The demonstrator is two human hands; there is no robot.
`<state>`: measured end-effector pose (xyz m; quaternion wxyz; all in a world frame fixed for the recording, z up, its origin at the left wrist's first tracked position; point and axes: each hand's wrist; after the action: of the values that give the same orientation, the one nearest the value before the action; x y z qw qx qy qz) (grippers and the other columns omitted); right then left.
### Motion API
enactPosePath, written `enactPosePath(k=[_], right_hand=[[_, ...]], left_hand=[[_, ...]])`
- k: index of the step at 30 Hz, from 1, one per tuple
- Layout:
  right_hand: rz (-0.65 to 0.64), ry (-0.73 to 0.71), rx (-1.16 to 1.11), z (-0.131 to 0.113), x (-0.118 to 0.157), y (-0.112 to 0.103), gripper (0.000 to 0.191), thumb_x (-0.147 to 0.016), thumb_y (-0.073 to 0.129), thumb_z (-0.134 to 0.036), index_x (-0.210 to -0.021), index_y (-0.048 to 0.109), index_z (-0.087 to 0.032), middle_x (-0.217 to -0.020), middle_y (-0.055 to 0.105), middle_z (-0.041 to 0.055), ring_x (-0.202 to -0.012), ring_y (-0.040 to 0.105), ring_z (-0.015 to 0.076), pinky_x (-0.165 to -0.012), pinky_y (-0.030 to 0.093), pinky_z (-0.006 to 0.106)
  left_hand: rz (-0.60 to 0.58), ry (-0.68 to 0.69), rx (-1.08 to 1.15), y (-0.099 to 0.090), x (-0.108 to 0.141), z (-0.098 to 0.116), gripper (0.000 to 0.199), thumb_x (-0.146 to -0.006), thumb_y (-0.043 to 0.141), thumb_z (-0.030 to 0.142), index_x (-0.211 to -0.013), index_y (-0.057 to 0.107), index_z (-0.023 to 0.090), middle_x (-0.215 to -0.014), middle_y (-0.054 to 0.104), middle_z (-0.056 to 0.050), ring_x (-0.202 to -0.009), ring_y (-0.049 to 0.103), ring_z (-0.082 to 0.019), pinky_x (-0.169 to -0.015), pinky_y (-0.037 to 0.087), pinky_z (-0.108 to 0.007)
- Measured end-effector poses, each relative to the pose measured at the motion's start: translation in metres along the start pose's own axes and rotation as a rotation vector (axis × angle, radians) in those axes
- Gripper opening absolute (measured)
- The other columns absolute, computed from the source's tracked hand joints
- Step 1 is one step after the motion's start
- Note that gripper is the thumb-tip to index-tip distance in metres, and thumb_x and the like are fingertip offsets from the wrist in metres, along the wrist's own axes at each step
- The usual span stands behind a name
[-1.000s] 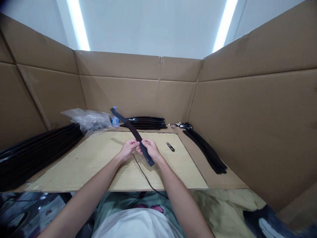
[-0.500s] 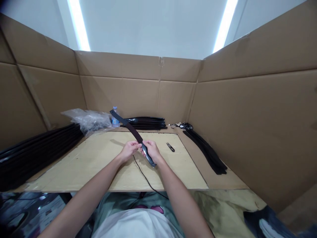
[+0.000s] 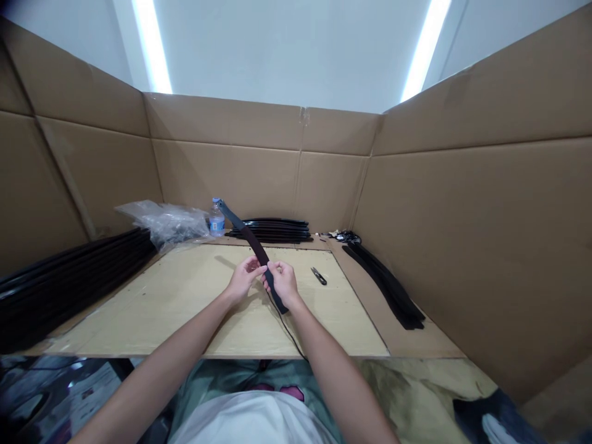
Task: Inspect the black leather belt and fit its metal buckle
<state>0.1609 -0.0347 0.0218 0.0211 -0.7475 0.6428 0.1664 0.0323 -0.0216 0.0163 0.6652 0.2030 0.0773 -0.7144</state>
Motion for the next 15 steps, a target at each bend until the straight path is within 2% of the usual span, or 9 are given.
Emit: enactPosePath(k=[8,12,15], right_hand=[[0.021,-0.023,0.034,-0.004,0.008,0.003,0.034,-0.075,0.057,-0.051,-0.07,0.048,-0.019,-0.056,0.064,0.0009,-0.041,0.057,0.0135,-0.035,0.044,0.022],[0.04,-0.021,0.043,-0.012,0.027,0.008,0.032,-0.077,0.057,-0.049,-0.068,0.046,-0.021,-0.055,0.064,0.0015,-0.044,0.059,0.0162,-0.041,0.048,0.027],[0.04,-0.025,0.068,-0.015,0.05,0.01,0.032,-0.08,0.054,-0.05,-0.068,0.049,-0.02,-0.057,0.063,0.001,-0.047,0.059,0.0156,-0.044,0.047,0.026]], left_hand=[[-0.047,0.003,0.066,0.005,0.006,0.007,0.03,-0.064,0.074,0.027,-0.088,0.065,0.012,-0.083,0.065,-0.008,-0.069,0.058,-0.016,-0.066,0.046,-0.028],[-0.069,-0.041,0.078,0.009,0.024,0.024,0.027,-0.066,0.073,0.026,-0.087,0.066,0.011,-0.083,0.066,-0.01,-0.068,0.058,-0.016,-0.063,0.046,-0.028],[-0.079,-0.092,0.088,0.012,0.044,0.04,0.025,-0.066,0.073,0.026,-0.087,0.067,0.012,-0.085,0.067,-0.009,-0.071,0.06,-0.017,-0.064,0.046,-0.027]])
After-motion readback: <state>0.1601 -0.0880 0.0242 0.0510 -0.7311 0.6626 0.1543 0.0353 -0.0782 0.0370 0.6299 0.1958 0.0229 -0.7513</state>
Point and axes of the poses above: each hand's wrist, its own x-axis away from the middle knuckle, its own y-axis out of the palm, z = x × y
